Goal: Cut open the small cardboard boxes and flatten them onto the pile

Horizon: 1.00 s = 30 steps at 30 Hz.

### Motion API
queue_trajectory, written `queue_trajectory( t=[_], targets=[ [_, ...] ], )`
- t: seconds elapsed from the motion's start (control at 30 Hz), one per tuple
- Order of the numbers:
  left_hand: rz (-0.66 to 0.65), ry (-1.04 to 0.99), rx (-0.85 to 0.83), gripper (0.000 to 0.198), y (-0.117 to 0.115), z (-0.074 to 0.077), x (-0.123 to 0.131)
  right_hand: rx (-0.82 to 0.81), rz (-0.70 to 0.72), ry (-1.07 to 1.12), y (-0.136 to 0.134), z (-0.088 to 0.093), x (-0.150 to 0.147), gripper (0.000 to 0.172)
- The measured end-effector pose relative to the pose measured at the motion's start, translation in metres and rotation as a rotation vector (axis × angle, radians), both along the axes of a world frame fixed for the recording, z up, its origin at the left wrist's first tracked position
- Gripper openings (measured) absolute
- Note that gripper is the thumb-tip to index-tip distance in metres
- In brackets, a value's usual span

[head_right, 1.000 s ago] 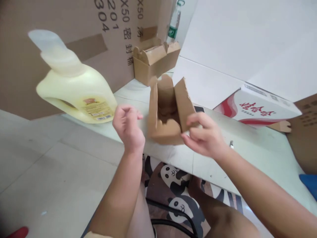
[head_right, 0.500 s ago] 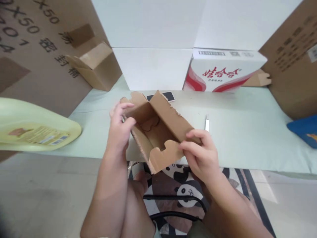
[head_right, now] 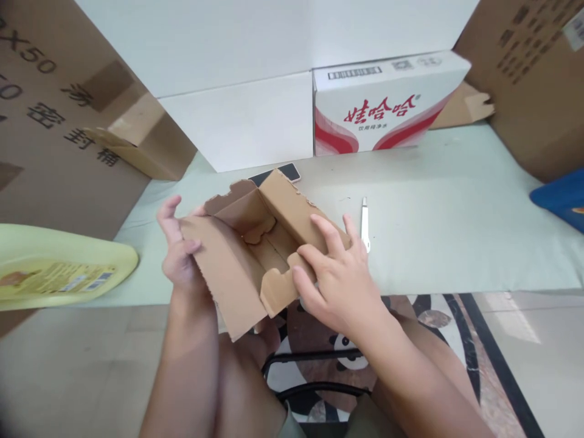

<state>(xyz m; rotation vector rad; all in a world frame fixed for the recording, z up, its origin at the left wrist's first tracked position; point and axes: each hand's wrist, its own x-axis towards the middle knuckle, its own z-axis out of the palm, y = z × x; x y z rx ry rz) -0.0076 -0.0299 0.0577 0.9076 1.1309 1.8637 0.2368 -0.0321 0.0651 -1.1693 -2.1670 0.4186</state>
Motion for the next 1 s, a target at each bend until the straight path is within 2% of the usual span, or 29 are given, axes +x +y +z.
queue_trajectory(
  t=[0.13, 0.2, 0.4, 0.5, 0.53, 0.6, 0.7, 0.77, 0.8, 0.9, 1.0],
  targets=[
    [0.100, 0.024, -0.009, 0.054, 0.000, -0.006, -0.006, -0.087, 0.133, 0.433, 0.008, -0.001, 0.005, 0.044],
    [0.144, 0.070, -0.033, 0.049, 0.001, -0.010, -0.008, -0.071, 0.138, 0.549, 0.011, -0.006, 0.006, 0.047],
    [0.100, 0.216, -0.026, 0.046, 0.000, -0.027, -0.015, 0.092, -0.033, 0.495, 0.016, -0.029, -0.004, 0.027],
    [0.080, 0.291, 0.002, 0.040, 0.001, -0.034, -0.022, 0.165, -0.137, 0.384, 0.016, -0.034, -0.012, 0.007],
    [0.078, 0.320, 0.003, 0.039, 0.001, -0.037, -0.024, 0.178, -0.182, 0.357, 0.016, -0.034, -0.014, 0.013],
    [0.073, 0.373, -0.007, 0.038, 0.003, -0.040, -0.028, 0.201, -0.244, 0.344, 0.015, -0.034, -0.016, 0.035],
    [0.076, 0.421, -0.023, 0.038, 0.004, -0.045, -0.030, 0.225, -0.249, 0.392, 0.013, -0.037, -0.017, 0.060],
    [0.110, 0.456, -0.036, 0.042, 0.005, -0.046, -0.030, 0.219, -0.177, 0.467, 0.012, -0.041, -0.015, 0.065],
    [0.128, 0.489, -0.042, 0.047, 0.005, -0.047, -0.029, 0.200, -0.095, 0.529, 0.011, -0.044, -0.013, 0.062],
    [0.143, 0.653, -0.045, 0.057, 0.004, -0.047, -0.028, 0.096, 0.218, 0.694, 0.008, -0.048, -0.007, 0.039],
    [0.088, 0.871, -0.004, 0.038, 0.002, -0.044, -0.027, 0.041, 0.354, 0.631, 0.009, -0.043, 0.000, 0.034]
  ],
)
